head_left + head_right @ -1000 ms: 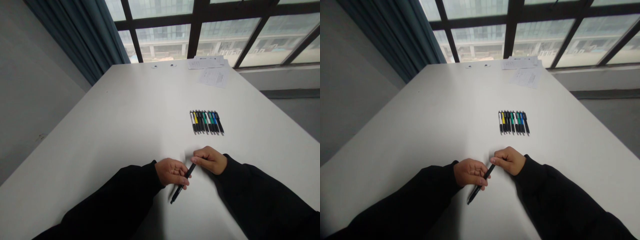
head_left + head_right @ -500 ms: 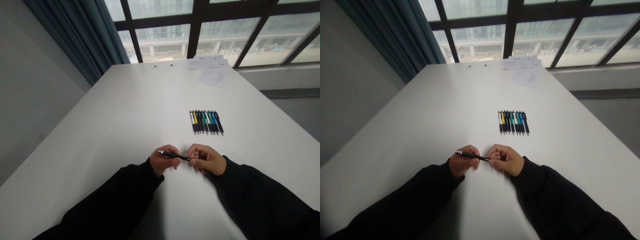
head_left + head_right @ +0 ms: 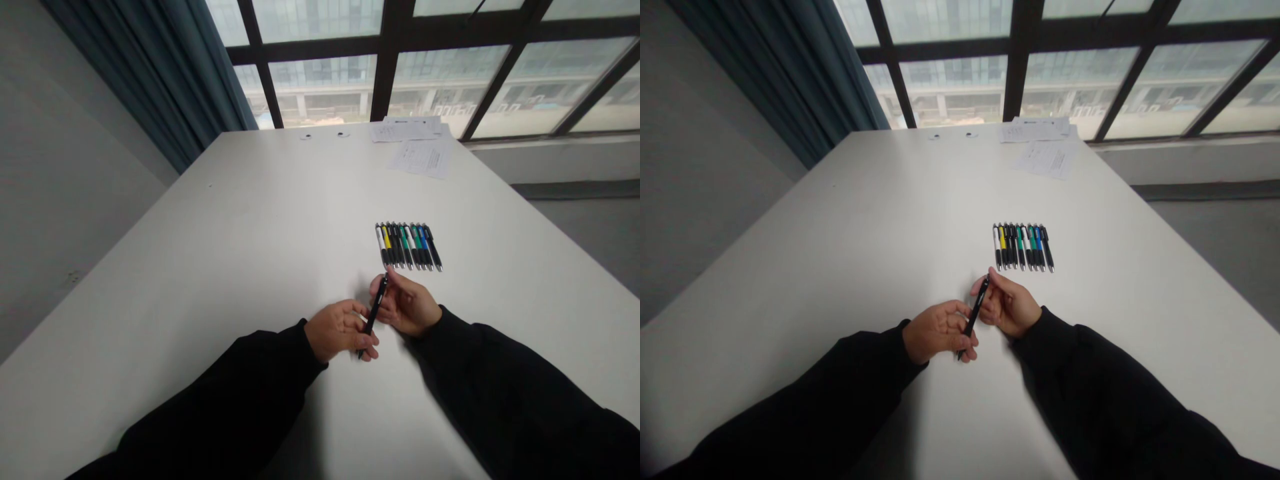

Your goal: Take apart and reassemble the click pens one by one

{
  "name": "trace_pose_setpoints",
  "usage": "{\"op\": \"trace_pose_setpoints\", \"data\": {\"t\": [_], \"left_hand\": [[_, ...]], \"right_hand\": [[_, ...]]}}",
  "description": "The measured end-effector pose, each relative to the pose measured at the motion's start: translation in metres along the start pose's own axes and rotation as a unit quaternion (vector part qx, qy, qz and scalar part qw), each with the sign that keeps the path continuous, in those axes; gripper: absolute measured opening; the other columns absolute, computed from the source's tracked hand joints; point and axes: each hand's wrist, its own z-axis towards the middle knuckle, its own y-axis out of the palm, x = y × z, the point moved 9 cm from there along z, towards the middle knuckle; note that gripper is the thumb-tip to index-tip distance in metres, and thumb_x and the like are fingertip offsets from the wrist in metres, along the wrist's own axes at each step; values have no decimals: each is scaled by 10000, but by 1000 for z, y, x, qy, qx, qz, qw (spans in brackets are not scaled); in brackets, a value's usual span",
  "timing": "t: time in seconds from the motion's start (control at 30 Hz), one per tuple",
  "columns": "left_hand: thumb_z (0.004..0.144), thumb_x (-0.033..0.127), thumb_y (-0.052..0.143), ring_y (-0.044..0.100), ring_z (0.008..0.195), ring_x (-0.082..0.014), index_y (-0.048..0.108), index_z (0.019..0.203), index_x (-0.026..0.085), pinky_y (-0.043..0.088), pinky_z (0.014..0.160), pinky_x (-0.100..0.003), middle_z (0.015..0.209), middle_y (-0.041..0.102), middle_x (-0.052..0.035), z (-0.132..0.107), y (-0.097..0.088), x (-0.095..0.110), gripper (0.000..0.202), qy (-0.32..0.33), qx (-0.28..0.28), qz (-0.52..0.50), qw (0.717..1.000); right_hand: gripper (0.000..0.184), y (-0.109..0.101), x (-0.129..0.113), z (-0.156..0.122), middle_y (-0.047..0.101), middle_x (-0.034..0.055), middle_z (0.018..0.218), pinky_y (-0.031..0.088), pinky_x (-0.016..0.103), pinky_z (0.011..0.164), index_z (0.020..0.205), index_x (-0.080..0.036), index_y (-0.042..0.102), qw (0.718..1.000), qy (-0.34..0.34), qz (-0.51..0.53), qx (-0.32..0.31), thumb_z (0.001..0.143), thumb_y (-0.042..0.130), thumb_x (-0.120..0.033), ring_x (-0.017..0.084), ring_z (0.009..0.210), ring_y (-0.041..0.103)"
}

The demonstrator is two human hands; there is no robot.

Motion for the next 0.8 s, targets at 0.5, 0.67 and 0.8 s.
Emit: {"op": "trace_pose_setpoints", "data": {"t": [0.5,0.67,0.8], "left_hand": [[626,250,845,695,657,-205,568,874,96,553,616,-322,777,667,-73,1,5,0,403,12,-6,-8,1000],[585,269,867,697,628,-203,557,859,99,557,584,-308,755,669,-64,0,3,-1,447,-5,2,-2,1000],[535,295,889,701,603,-218,525,839,118,565,564,-329,706,666,-35,0,-12,4,506,-20,72,8,997]], "right_hand": [[538,16,14,3,421,-27,314,169,177,252,715,-99,639,992,100,-20,-73,906,342,-506,67,210,225],[524,8,15,5,466,-18,323,177,188,264,734,-107,613,995,84,-37,-42,900,356,-533,72,210,259],[527,-3,13,3,566,-29,430,191,187,268,865,-159,532,991,16,-120,51,848,426,-675,78,239,344]]}}
